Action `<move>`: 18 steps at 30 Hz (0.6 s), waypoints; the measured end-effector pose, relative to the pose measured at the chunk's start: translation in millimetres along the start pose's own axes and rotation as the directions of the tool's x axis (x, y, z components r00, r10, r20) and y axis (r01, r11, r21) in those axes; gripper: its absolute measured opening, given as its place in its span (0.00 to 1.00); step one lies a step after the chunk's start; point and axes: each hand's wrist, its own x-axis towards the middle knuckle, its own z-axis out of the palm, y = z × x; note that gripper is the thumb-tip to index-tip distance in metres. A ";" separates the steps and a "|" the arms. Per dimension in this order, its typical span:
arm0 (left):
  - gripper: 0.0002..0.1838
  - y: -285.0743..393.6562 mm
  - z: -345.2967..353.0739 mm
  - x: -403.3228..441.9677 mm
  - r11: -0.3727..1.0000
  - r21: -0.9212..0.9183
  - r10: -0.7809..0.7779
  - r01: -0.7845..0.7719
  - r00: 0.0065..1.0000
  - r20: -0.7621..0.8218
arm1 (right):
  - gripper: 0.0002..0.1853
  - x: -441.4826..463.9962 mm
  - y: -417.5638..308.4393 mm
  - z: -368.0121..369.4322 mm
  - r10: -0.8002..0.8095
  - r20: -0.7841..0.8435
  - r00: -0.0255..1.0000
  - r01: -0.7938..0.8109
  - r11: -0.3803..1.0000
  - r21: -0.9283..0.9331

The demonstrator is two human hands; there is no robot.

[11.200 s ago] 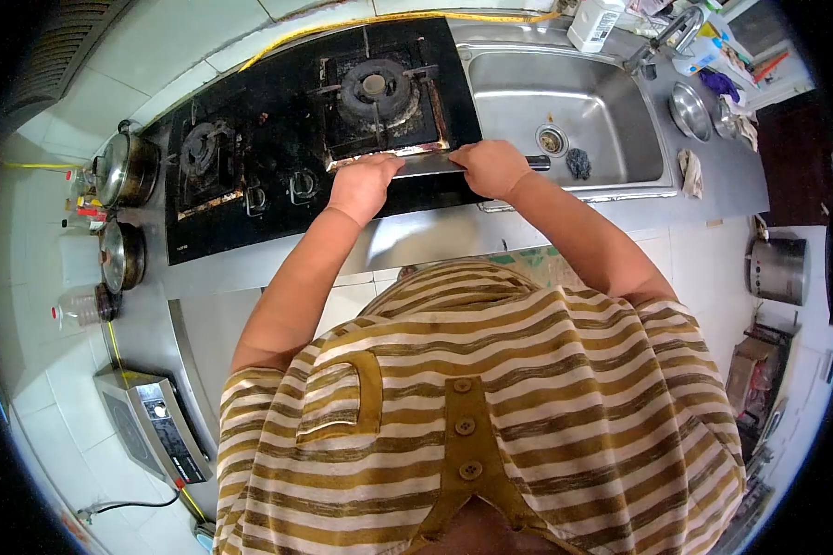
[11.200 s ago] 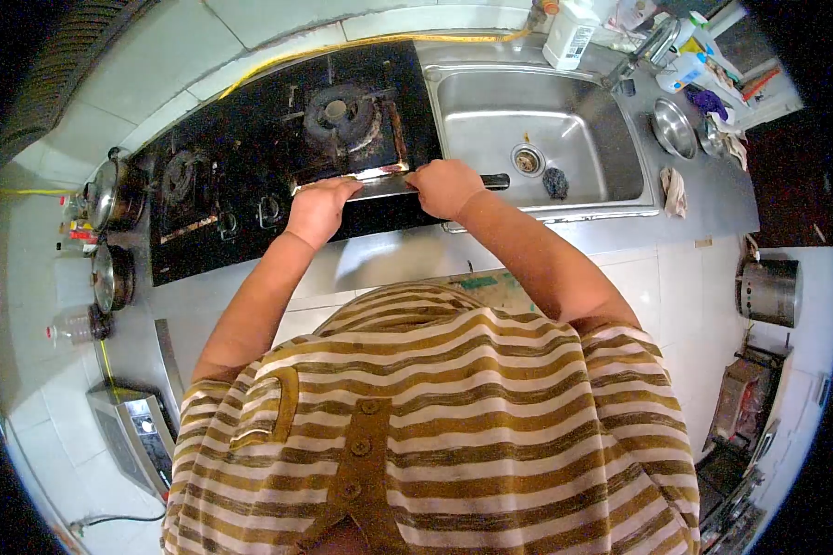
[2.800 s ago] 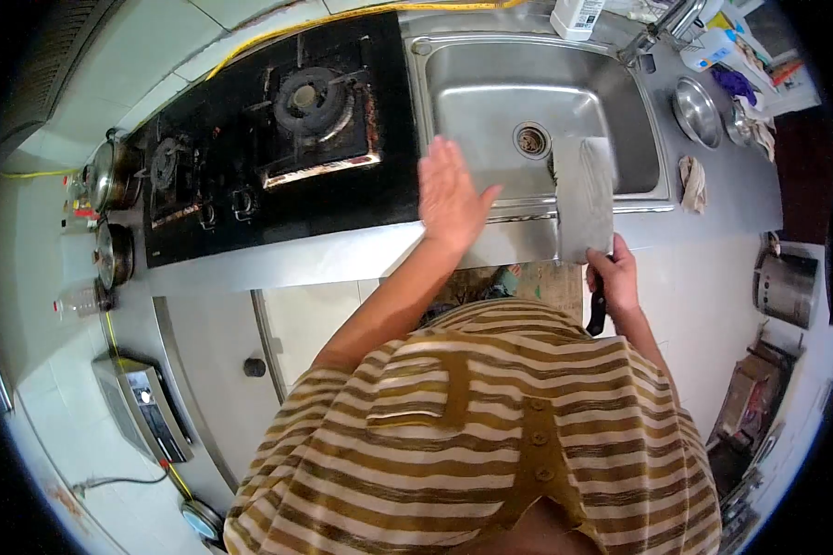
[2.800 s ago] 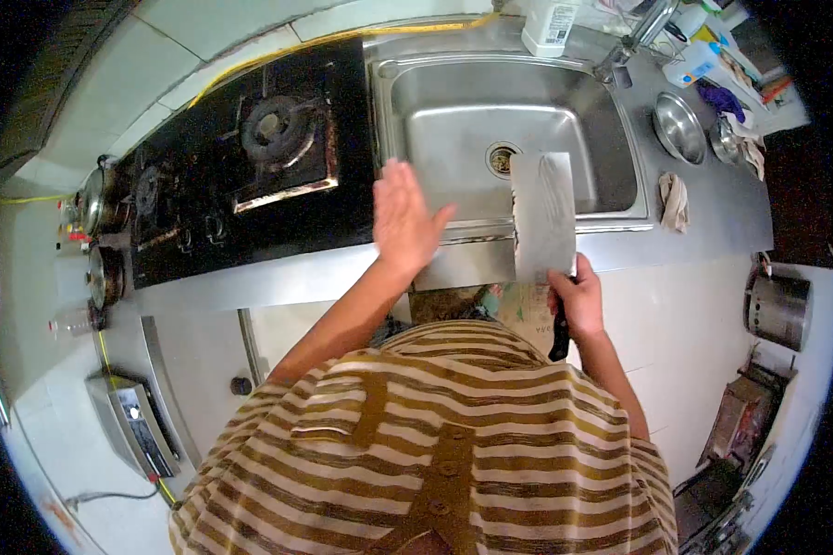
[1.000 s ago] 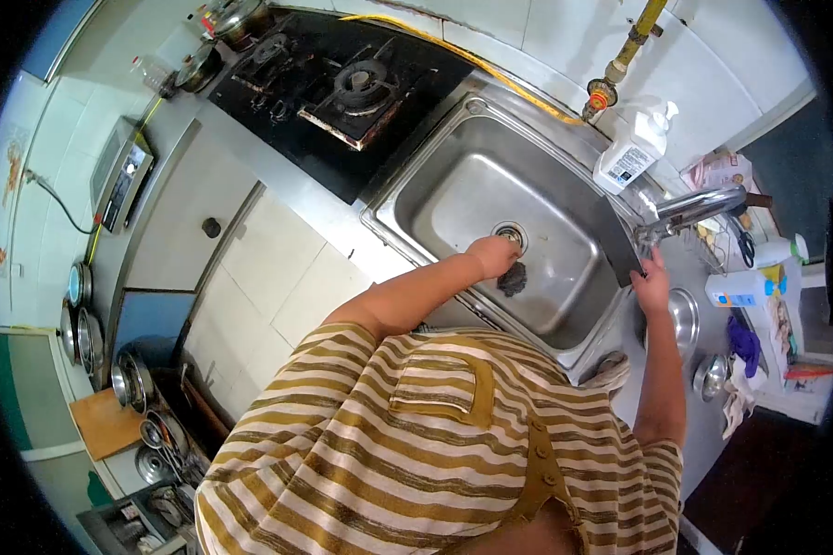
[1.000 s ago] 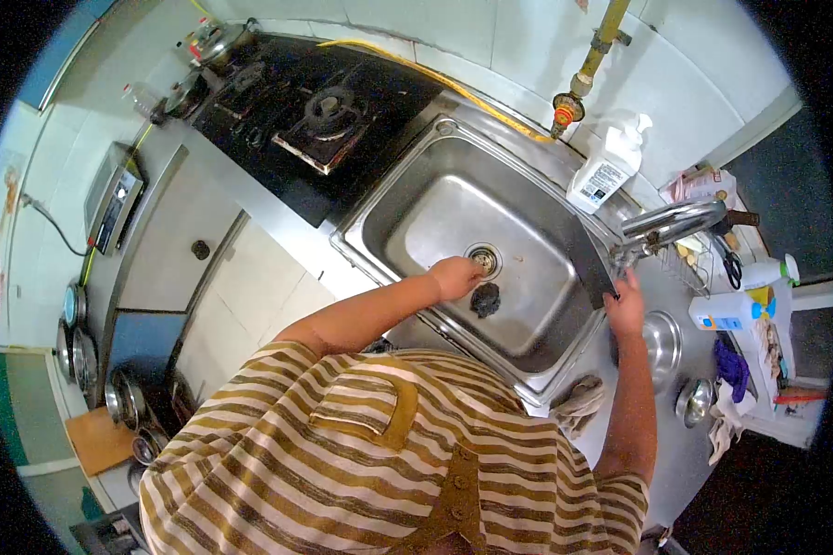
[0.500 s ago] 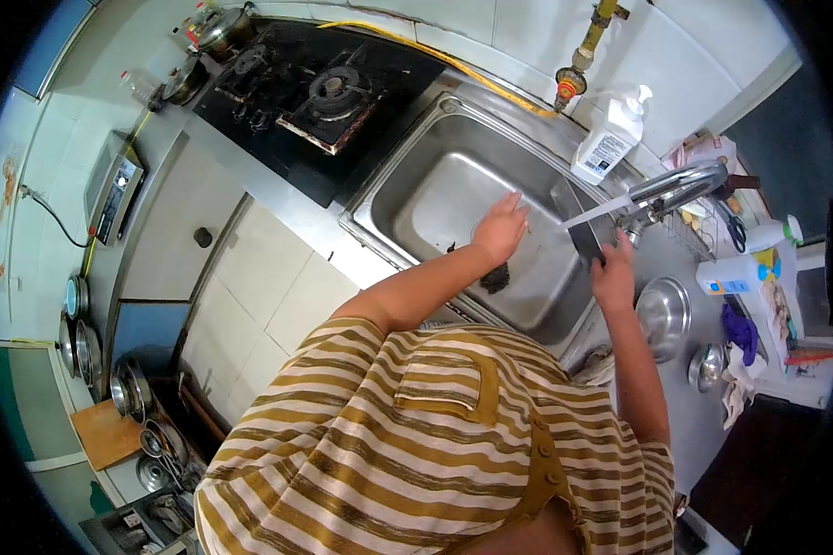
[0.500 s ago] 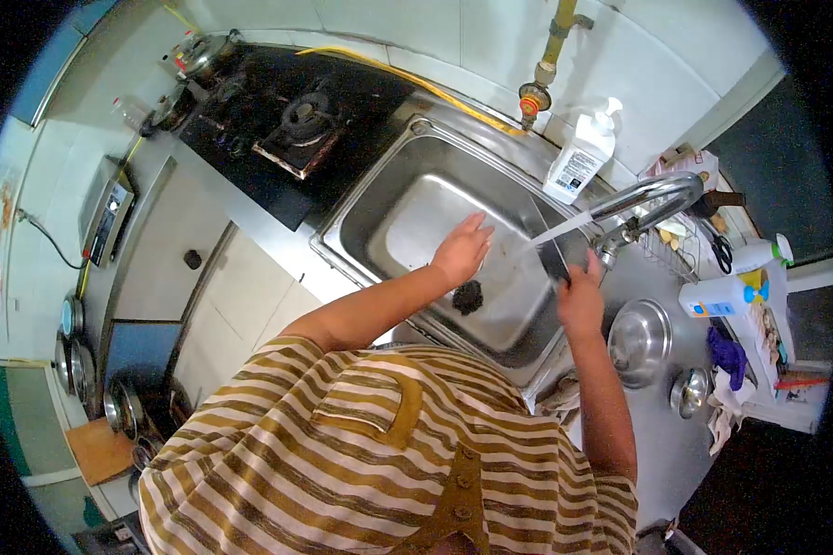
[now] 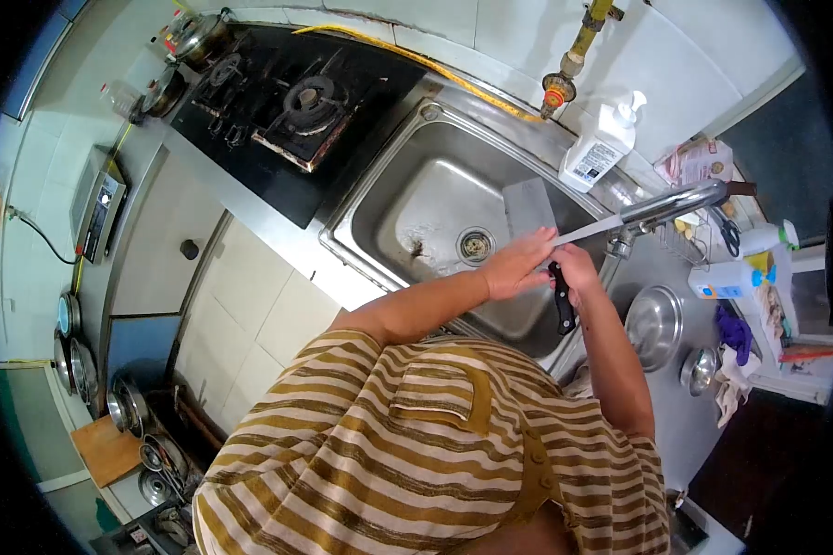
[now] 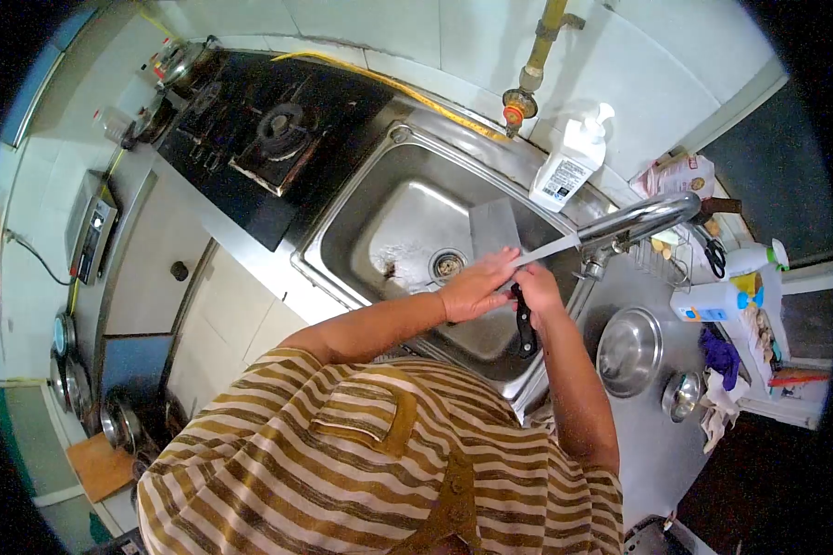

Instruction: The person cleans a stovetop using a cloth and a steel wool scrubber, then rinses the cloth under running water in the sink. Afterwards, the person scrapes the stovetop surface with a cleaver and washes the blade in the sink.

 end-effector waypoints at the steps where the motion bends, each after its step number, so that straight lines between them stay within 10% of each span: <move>1: 0.38 -3.9 1.1 -1.2 0.997 0.067 0.031 -0.034 0.998 0.058 | 0.11 -0.9 1.0 -1.3 0.009 0.014 1.000 -0.009 0.999 0.039; 9: 0.39 -34.0 -13.8 1.8 0.970 0.237 -0.105 0.057 0.975 0.194 | 0.09 -8.7 11.9 -17.6 0.123 0.072 0.990 -0.135 0.973 0.187; 14: 0.41 -83.0 -47.2 -4.7 0.783 0.389 -0.569 0.485 0.811 0.134 | 0.07 -16.2 18.8 -23.6 0.134 0.077 0.988 -0.145 0.976 0.162; 18: 0.36 -88.6 -47.9 -10.3 0.562 0.528 -0.667 0.637 0.726 -0.166 | 0.08 -10.7 27.8 -25.2 0.123 0.042 0.991 -0.130 0.965 0.229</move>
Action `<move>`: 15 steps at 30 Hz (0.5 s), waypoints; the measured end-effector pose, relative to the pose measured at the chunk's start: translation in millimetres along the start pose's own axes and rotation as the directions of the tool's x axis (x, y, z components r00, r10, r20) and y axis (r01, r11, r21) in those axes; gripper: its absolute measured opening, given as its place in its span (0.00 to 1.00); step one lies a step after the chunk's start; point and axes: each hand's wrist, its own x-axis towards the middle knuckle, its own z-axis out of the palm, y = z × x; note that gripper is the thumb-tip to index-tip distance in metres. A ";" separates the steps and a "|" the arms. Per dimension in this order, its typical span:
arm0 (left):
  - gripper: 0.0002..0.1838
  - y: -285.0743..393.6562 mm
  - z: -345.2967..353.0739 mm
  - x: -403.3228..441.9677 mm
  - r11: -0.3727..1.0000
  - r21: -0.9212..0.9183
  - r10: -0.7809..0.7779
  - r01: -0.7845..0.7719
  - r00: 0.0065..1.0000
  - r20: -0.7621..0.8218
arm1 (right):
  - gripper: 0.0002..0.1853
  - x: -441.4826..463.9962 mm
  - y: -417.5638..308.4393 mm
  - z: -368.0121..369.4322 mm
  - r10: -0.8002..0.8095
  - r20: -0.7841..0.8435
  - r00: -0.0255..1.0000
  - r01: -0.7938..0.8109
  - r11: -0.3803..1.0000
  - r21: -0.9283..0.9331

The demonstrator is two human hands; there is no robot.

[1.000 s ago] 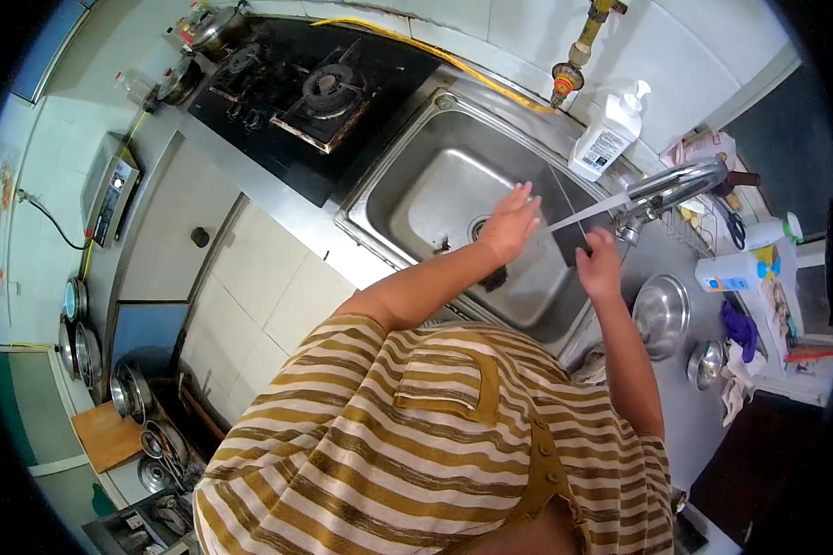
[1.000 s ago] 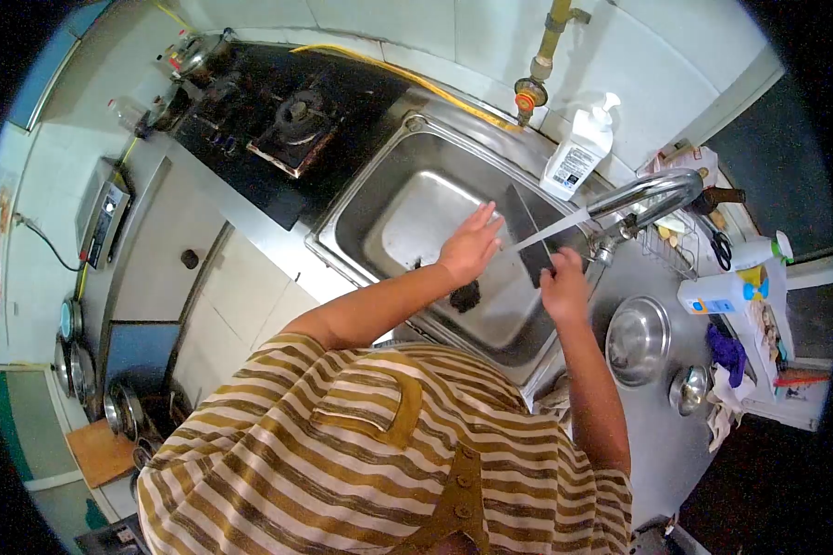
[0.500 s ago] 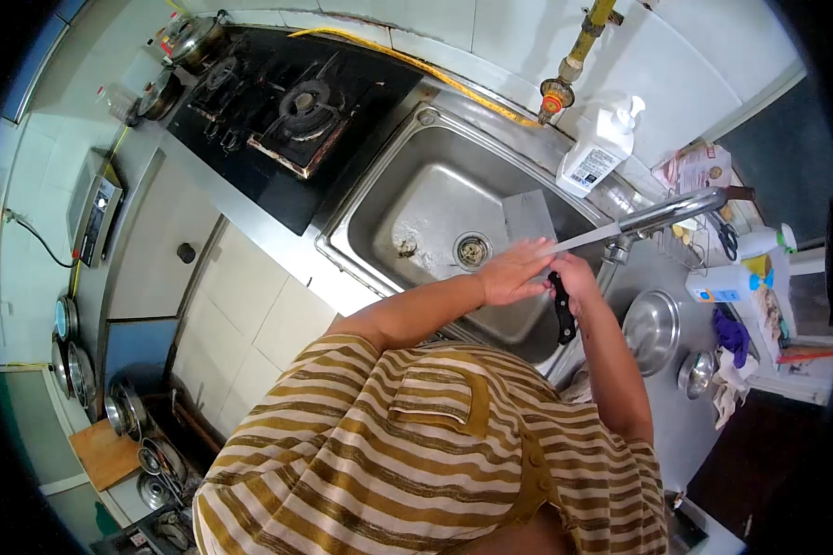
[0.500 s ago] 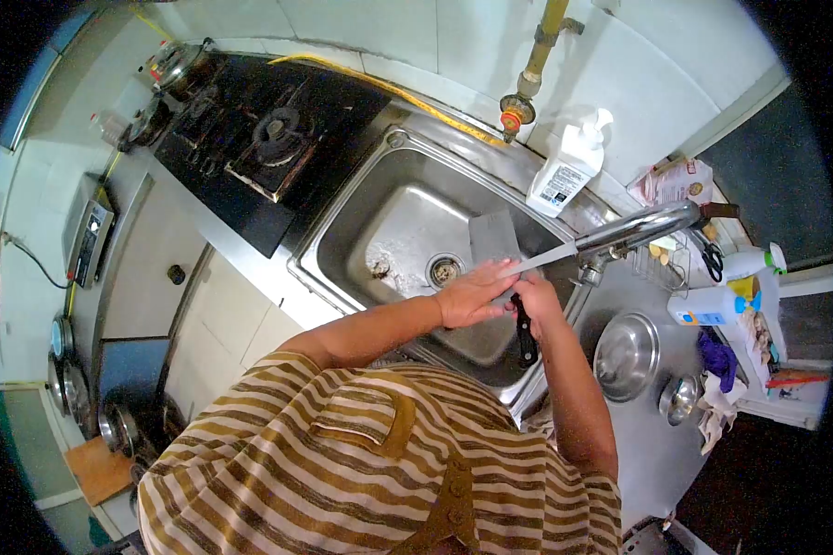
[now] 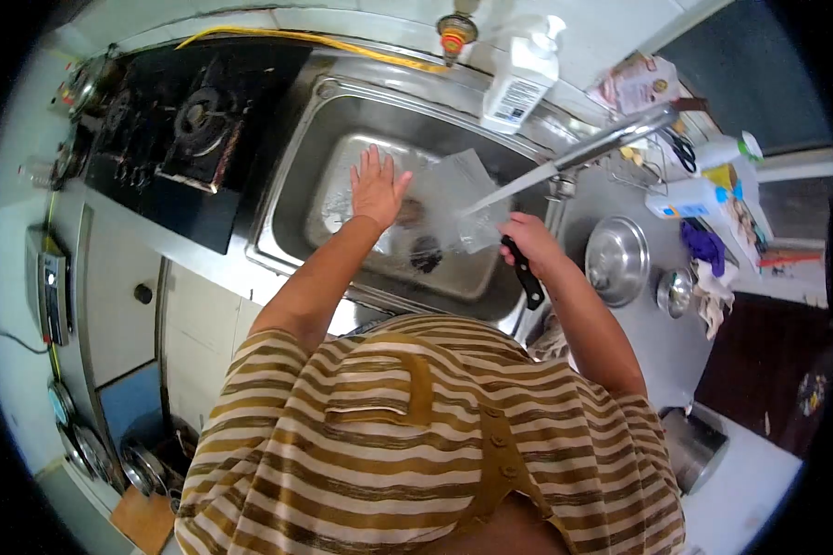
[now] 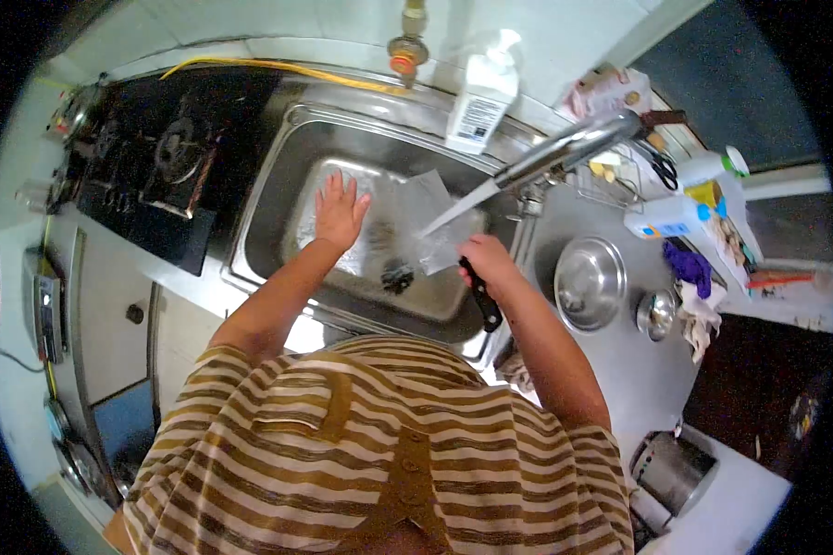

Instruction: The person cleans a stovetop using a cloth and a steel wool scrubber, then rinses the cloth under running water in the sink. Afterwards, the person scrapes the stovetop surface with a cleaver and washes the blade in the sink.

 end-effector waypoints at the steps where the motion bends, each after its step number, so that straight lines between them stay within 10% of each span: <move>1: 0.35 5.2 -3.7 -6.8 0.989 0.014 0.146 -0.146 0.987 -0.070 | 0.07 4.1 1.9 1.4 0.008 -0.027 1.000 -0.007 1.000 0.023; 7: 0.41 74.4 -13.5 -54.9 0.605 -0.263 0.751 -0.752 0.648 -0.126 | 0.07 14.6 -5.5 16.7 0.001 -0.044 0.999 -0.002 1.000 -0.016; 11: 0.40 72.4 -2.3 -46.0 0.650 -0.329 0.716 -0.685 0.697 -0.035 | 0.08 13.7 -9.2 21.3 -0.020 0.025 0.999 0.022 0.998 -0.053; 15: 0.36 26.2 2.6 -16.2 0.938 -0.193 0.311 -0.288 0.945 0.101 | 0.09 5.4 -6.7 18.6 0.011 0.039 0.999 -0.001 0.974 -0.228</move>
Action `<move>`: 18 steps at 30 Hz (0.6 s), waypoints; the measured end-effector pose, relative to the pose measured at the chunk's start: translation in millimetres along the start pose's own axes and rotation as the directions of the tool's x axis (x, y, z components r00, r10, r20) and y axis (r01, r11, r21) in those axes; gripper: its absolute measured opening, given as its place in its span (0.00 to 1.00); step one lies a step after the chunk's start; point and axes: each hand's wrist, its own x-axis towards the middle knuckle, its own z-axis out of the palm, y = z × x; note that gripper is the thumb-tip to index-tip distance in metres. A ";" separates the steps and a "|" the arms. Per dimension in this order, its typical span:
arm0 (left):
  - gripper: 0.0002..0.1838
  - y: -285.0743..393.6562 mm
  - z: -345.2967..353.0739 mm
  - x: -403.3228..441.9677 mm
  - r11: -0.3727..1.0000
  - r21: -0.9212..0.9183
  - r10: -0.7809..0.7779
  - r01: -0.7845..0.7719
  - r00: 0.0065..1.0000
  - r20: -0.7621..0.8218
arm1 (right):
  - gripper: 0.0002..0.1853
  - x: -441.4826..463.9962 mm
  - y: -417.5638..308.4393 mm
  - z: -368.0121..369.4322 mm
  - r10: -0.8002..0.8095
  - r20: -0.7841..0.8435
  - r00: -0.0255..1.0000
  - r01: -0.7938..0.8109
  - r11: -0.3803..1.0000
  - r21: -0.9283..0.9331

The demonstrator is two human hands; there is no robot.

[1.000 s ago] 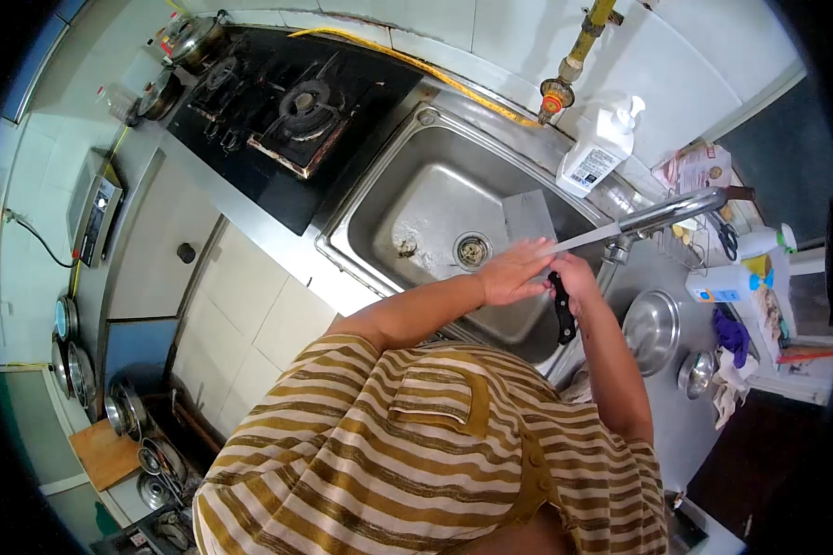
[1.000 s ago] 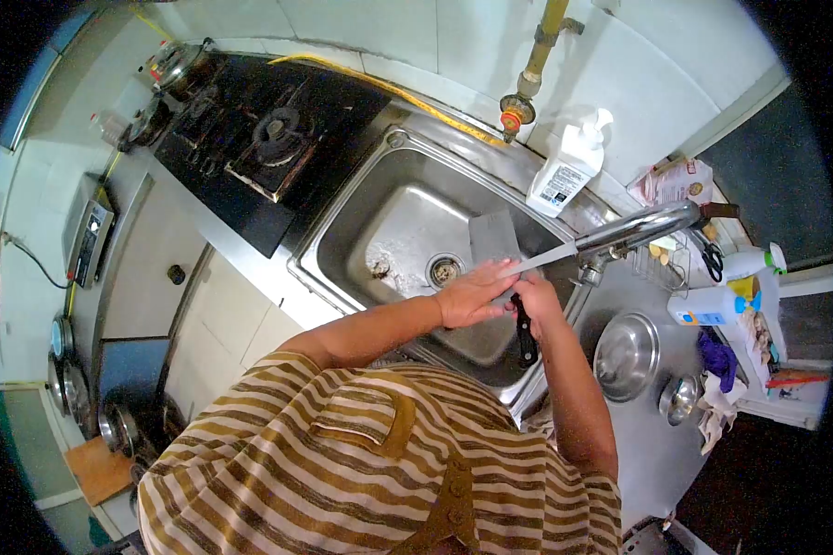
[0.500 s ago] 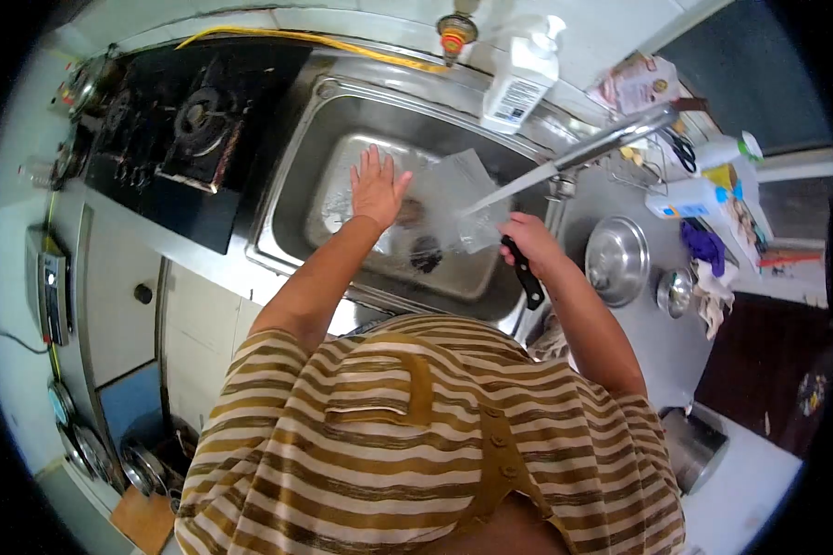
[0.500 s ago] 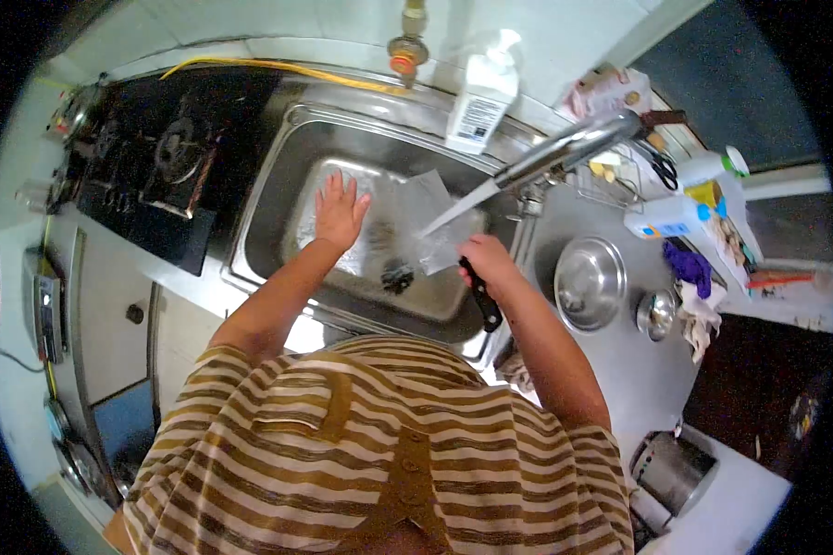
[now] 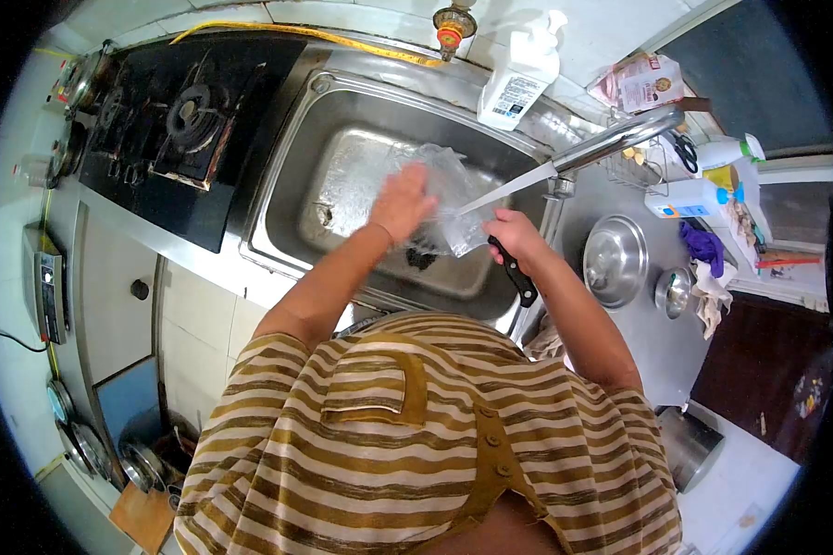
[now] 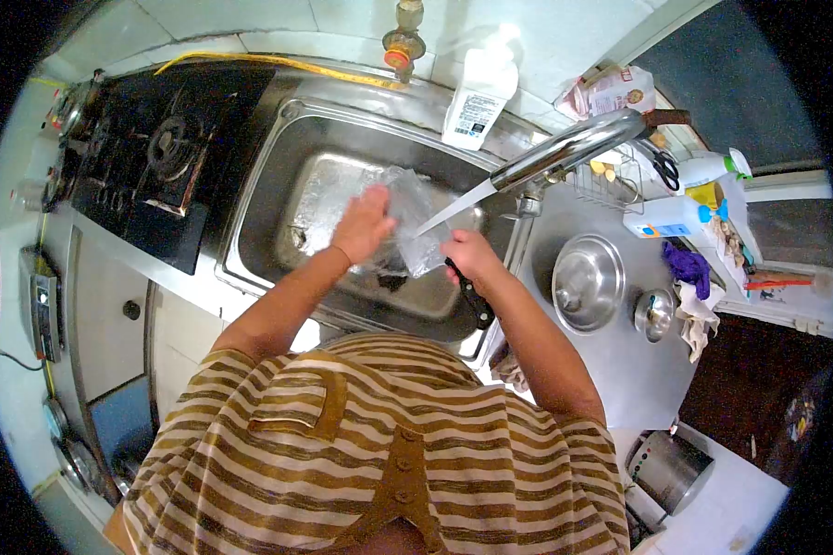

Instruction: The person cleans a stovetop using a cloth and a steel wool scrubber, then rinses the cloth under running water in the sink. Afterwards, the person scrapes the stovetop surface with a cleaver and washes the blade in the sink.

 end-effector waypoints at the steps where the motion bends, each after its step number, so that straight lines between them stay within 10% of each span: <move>1: 0.35 -25.1 12.5 4.3 0.991 0.035 -0.133 0.133 0.991 0.006 | 0.09 1.6 8.1 -2.6 0.002 0.003 1.000 -0.002 1.000 0.001; 3: 0.34 -38.0 -3.5 6.1 0.949 0.087 -0.308 0.304 0.950 0.042 | 0.11 7.5 28.5 -9.3 -0.550 -0.038 0.834 0.417 0.674 -0.609; 5: 0.33 -45.4 -14.8 7.0 0.949 -0.121 -0.311 0.291 0.928 -0.206 | 0.15 -5.6 20.4 -9.1 -0.567 -0.031 0.823 0.385 0.598 -0.703; 7: 0.33 -29.6 -25.2 10.3 0.967 -0.220 -0.176 0.128 0.961 -0.215 | 0.10 -18.3 8.9 -4.9 -0.851 0.217 0.478 0.446 0.023 -0.895; 10: 0.32 11.6 -32.7 15.8 0.883 -0.443 0.114 -0.154 0.987 -0.115 | 0.10 -17.2 -1.6 -3.0 -0.815 0.432 0.388 0.429 -0.255 -0.867; 18: 0.36 31.0 -7.2 -4.0 0.841 -0.505 0.368 -0.195 0.890 0.270 | 0.13 -11.2 3.4 -8.3 -0.806 0.450 0.385 0.437 -0.271 -0.858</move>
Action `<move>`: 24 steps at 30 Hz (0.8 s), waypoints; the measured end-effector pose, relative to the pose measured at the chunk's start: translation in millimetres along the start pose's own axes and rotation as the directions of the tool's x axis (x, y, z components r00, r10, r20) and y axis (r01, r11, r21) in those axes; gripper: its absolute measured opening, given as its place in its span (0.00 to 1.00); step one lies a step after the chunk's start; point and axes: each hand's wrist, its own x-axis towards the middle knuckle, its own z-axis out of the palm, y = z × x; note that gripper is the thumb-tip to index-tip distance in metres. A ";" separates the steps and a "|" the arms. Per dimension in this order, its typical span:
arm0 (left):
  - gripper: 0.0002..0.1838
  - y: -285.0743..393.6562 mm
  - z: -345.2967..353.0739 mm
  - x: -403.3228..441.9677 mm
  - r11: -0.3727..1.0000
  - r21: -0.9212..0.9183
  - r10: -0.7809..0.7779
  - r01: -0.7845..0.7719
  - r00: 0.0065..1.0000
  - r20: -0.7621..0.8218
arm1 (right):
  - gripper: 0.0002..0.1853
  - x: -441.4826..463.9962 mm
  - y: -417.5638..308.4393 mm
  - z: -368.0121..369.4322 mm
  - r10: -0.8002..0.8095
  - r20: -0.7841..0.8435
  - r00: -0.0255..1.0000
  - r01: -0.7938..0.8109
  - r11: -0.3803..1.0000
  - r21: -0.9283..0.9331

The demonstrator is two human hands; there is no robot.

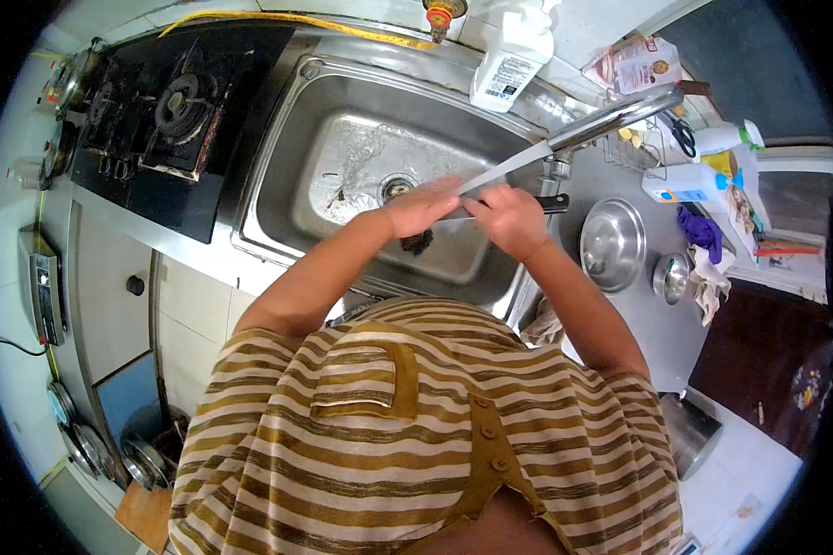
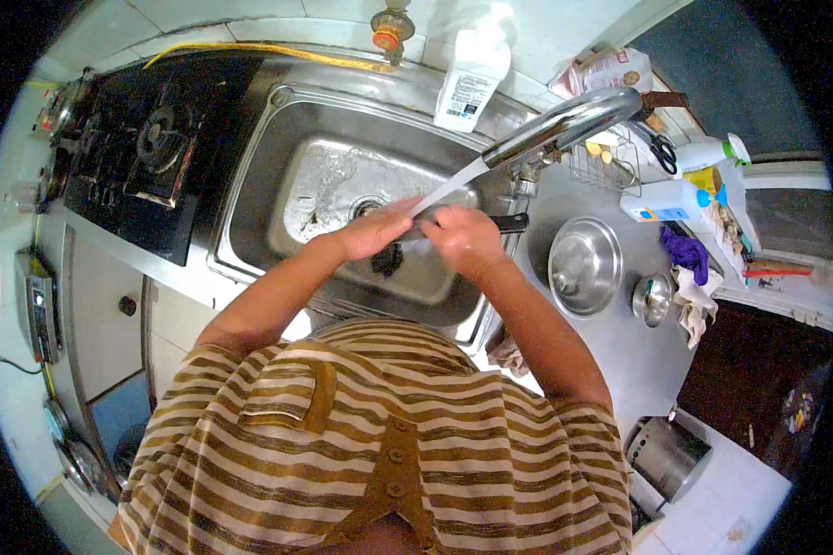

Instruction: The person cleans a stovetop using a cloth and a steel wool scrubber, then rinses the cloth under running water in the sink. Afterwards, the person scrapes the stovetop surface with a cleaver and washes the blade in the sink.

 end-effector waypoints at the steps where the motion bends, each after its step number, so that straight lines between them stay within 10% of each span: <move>1: 0.36 -12.8 -2.5 -7.6 1.000 -0.002 -0.003 0.003 1.000 0.000 | 0.13 -5.2 3.1 -1.2 0.037 0.041 0.998 -0.038 0.999 0.021; 3: 0.37 -34.3 -12.6 -27.7 0.989 -0.108 -0.086 0.099 0.990 0.115 | 0.11 -17.1 8.2 -6.8 0.071 0.058 0.996 -0.071 0.997 -0.005; 7: 0.35 -57.3 -22.1 -82.7 0.627 0.559 -0.613 0.542 0.786 -0.075 | 0.10 -40.4 27.4 -6.4 0.255 0.003 0.967 -0.255 0.967 -0.004; 11: 0.28 -84.4 -15.0 -121.0 0.491 0.563 -0.553 0.665 0.737 -0.388 | 0.13 -40.5 48.5 -17.1 0.437 0.167 0.884 -0.450 0.892 0.046; 14: 0.13 -75.4 -11.0 -136.3 0.704 0.458 -0.331 0.542 0.822 -0.464 | 0.15 -31.7 62.9 -24.0 0.554 0.279 0.784 -0.555 0.828 -0.085; 24: 0.15 -9.6 7.3 -176.8 0.760 0.328 -0.292 0.561 0.746 -0.598 | 0.16 -28.3 91.1 -12.0 0.565 0.278 0.777 -0.623 0.754 0.207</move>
